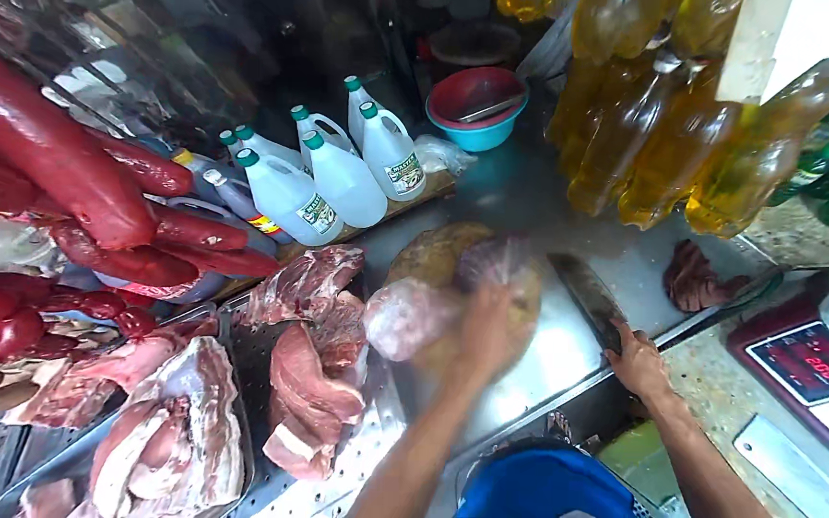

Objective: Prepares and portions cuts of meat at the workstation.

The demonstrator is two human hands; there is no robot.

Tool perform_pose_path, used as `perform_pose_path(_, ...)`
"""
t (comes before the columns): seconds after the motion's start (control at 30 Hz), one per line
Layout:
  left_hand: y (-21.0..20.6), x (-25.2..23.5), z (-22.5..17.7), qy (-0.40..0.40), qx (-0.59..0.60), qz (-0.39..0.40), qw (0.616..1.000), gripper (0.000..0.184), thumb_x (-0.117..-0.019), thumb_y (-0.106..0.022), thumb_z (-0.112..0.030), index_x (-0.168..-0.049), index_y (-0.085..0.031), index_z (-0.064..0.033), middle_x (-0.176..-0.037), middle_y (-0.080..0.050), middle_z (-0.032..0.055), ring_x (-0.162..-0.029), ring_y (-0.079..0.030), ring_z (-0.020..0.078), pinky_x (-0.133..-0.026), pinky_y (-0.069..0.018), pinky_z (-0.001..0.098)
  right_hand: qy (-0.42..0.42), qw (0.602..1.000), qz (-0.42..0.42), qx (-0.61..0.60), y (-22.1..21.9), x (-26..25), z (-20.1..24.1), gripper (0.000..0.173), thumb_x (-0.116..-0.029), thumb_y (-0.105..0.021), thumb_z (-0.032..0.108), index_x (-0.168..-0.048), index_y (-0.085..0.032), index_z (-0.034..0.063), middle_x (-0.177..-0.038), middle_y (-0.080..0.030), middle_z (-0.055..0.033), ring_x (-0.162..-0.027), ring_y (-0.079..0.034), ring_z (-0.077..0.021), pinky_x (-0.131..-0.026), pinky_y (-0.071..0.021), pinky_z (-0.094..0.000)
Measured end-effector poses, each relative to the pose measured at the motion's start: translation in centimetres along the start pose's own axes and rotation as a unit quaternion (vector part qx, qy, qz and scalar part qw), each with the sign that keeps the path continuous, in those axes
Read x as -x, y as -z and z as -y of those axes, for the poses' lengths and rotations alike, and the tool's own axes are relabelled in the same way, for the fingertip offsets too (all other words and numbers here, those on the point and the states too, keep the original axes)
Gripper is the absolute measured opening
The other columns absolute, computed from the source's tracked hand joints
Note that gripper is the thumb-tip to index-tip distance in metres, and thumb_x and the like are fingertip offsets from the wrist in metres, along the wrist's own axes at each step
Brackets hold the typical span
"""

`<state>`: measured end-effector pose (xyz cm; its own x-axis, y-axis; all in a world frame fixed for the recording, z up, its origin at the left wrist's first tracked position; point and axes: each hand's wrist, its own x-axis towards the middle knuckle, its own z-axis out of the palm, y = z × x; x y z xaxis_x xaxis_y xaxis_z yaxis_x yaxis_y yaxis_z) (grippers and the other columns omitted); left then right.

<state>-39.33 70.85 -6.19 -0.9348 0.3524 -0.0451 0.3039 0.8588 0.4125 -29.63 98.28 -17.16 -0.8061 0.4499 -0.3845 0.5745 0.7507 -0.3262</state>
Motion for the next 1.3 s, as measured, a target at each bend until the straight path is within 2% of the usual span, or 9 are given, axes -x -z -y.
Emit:
perform_pose_path(0.13,-4.0,-4.6,0.3,0.018,-0.039,0.012,0.999,0.032,-0.0986,-0.059,-0.022,-0.128,-0.068,-0.0119,-0.14,-0.059,0.0162,-0.127,-0.059,0.032,-0.104,-0.0521,0.0466,0.016,0.998,0.028,-0.052,1.7,1.3,-0.9,0.067,-0.0947,-0.062,0.028,-0.158,-0.041,0.0256,-0.129,-0.064,-0.0238,-0.113,-0.065,-0.0441,-0.092,-0.0522,-0.0653)
perform_pose_path(0.23,-2.8,-1.8,1.0,0.015,-0.003,-0.01,1.0,0.024,-0.0967,-0.059,-0.018,-0.112,-0.071,-0.0049,-0.121,-0.069,0.0141,-0.109,-0.069,0.0268,-0.097,-0.0558,0.0428,0.081,0.985,-0.035,-0.151,2.0,5.2,-2.5,0.06,-0.098,-0.056,0.031,-0.154,-0.046,0.0128,-0.111,-0.072,-0.0235,-0.099,-0.071,-0.0418,-0.087,-0.0537,-0.0657)
perform_pose_path(0.3,-4.0,1.4,1.6,0.018,0.011,-0.031,0.999,0.023,-0.0977,-0.06,-0.019,-0.111,-0.073,-0.0056,-0.121,-0.068,0.0149,-0.105,-0.069,0.026,-0.094,-0.0573,0.0408,0.154,0.965,-0.109,-0.182,0.8,7.0,-3.3,0.059,-0.0981,-0.056,0.044,-0.144,-0.056,0.0072,-0.1,-0.075,-0.0176,-0.086,-0.074,-0.0328,-0.077,-0.0583,-0.0591)
perform_pose_path(0.4,-7.4,4.7,2.1,0.015,0.058,-0.125,0.99,0.017,-0.0942,-0.064,-0.012,-0.104,-0.076,-0.0051,-0.12,-0.066,0.0177,-0.097,-0.071,0.025,-0.086,-0.0603,0.0365,0.279,0.94,-0.121,-0.156,1.5,6.6,-1.9,0.048,-0.0996,-0.051,0.046,-0.125,-0.066,0.0081,-0.075,-0.07,-0.006,-0.063,-0.069,-0.0192,-0.058,-0.0575,-0.0448)
perform_pose_path(0.63,-9.7,6.6,1.4,0.023,0.103,-0.207,0.973,0.019,-0.0949,-0.063,-0.008,-0.108,-0.077,-0.0056,-0.114,-0.071,0.0164,-0.103,-0.072,0.0262,-0.091,-0.0597,0.0374,0.484,0.873,0.038,0.048,6.5,3.1,5.0,0.037,-0.1036,-0.048,0.037,-0.126,-0.066,0.0147,-0.086,-0.072,-0.0088,-0.073,-0.071,-0.027,-0.064,-0.0586,-0.0495)
perform_pose_path(0.83,-8.3,6.8,3.0,0.071,0.107,-0.116,0.985,0.021,-0.0954,-0.059,-0.011,-0.104,-0.077,-0.0053,-0.11,-0.071,0.0137,-0.095,-0.072,0.0239,-0.088,-0.0594,0.038,0.388,0.868,0.208,0.227,8.4,2.8,8.2,0.035,-0.1078,-0.044,0.037,-0.136,-0.053,0.0171,-0.091,-0.07,-0.015,-0.085,-0.071,-0.0368,-0.074,-0.0567,-0.0566)
perform_pose_path(1.0,-1.4,7.3,6.5,0.137,0.073,-0.151,0.976,0.021,-0.0967,-0.06,-0.018,-0.105,-0.077,-0.0062,-0.112,-0.072,0.0138,-0.097,-0.072,0.0273,-0.089,-0.059,0.0459,0.312,0.871,0.275,0.262,12.9,4.5,6.1,0.032,-0.1072,-0.048,0.037,-0.131,-0.054,0.0154,-0.085,-0.068,-0.0149,-0.082,-0.07,-0.0364,-0.075,-0.0563,-0.0563)
perform_pose_path(1.2,3.4,4.1,5.6,0.117,0.055,-0.162,0.978,0.025,-0.101,-0.055,-0.017,-0.115,-0.076,-0.011,-0.126,-0.067,0.0129,-0.113,-0.067,0.0274,-0.098,-0.0555,0.0459,0.336,0.937,0.095,0.016,8.8,5.6,-3.5,0.037,-0.0987,-0.057,0.042,-0.117,-0.069,0.0128,-0.075,-0.069,-0.0095,-0.067,-0.069,-0.027,-0.064,-0.0563,-0.0534)
perform_pose_path(1.3,3.6,0.2,4.6,0.098,-0.016,-0.128,0.987,0.041,-0.0927,-0.065,-0.023,-0.133,-0.068,-0.0161,-0.152,-0.048,0.016,-0.139,-0.046,0.0391,-0.109,-0.043,0.0583,0.25,0.965,-0.03,-0.073,5.8,7.0,-5.4,0.042,-0.0981,-0.056,0.042,-0.123,-0.068,0.0112,-0.079,-0.071,-0.0087,-0.067,-0.069,-0.0237,-0.064,-0.0571,-0.0517)
